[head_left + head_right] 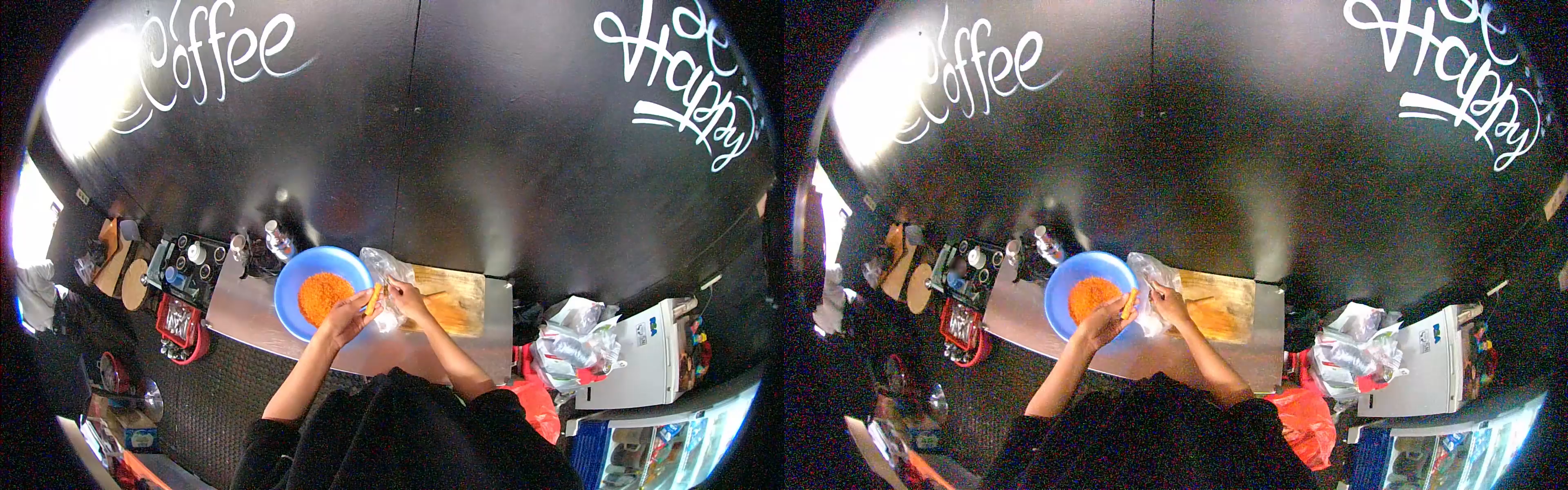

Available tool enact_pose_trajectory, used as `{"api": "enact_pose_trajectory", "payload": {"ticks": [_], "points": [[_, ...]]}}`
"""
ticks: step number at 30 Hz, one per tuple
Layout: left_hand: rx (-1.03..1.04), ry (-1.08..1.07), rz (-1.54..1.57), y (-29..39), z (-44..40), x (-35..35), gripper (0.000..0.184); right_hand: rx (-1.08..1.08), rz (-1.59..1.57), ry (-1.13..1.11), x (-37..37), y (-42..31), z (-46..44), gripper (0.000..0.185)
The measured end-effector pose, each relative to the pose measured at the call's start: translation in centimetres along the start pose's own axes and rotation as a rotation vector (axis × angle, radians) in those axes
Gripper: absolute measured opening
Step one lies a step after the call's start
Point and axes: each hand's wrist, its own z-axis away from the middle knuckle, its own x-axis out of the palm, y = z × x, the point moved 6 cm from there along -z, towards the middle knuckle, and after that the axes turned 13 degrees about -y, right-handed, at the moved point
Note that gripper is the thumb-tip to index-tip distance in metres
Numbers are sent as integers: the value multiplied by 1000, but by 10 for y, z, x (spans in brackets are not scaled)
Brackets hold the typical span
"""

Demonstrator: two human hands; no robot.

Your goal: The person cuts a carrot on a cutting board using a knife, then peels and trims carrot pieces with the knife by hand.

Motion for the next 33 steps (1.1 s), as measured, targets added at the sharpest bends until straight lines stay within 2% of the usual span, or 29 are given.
{"api": "enact_pose_trajectory", "payload": {"ticks": [3,5,6,8,9,14,18,20,24,29,33], "points": [[6,-24,8,2,1,0,24,2,110,-16,3,9,-5,28],[0,-42,-22,2,4,2,24,-183,240,122,-1,6,-4,30],[-7,-58,-51,2,7,3,24,-181,239,119,0,4,-3,30],[-40,-21,-129,-1,10,1,28,-28,279,221,-9,6,-4,32],[-70,11,-211,-2,11,1,32,-27,279,221,-11,2,-4,32],[-75,22,-209,-2,13,7,31,17,186,304,-17,1,-8,30],[-28,5,-199,2,14,18,29,-67,261,350,-25,-20,3,26],[-28,12,-212,0,12,21,29,4,275,307,-28,-21,4,24],[-30,-9,-239,-1,11,28,28,-5,310,279,-24,-11,4,24],[-8,-29,-324,-4,10,29,27,-76,131,300,-24,-7,8,20],[53,-66,-338,-4,7,29,24,-186,293,389,-27,-2,13,29]]}}
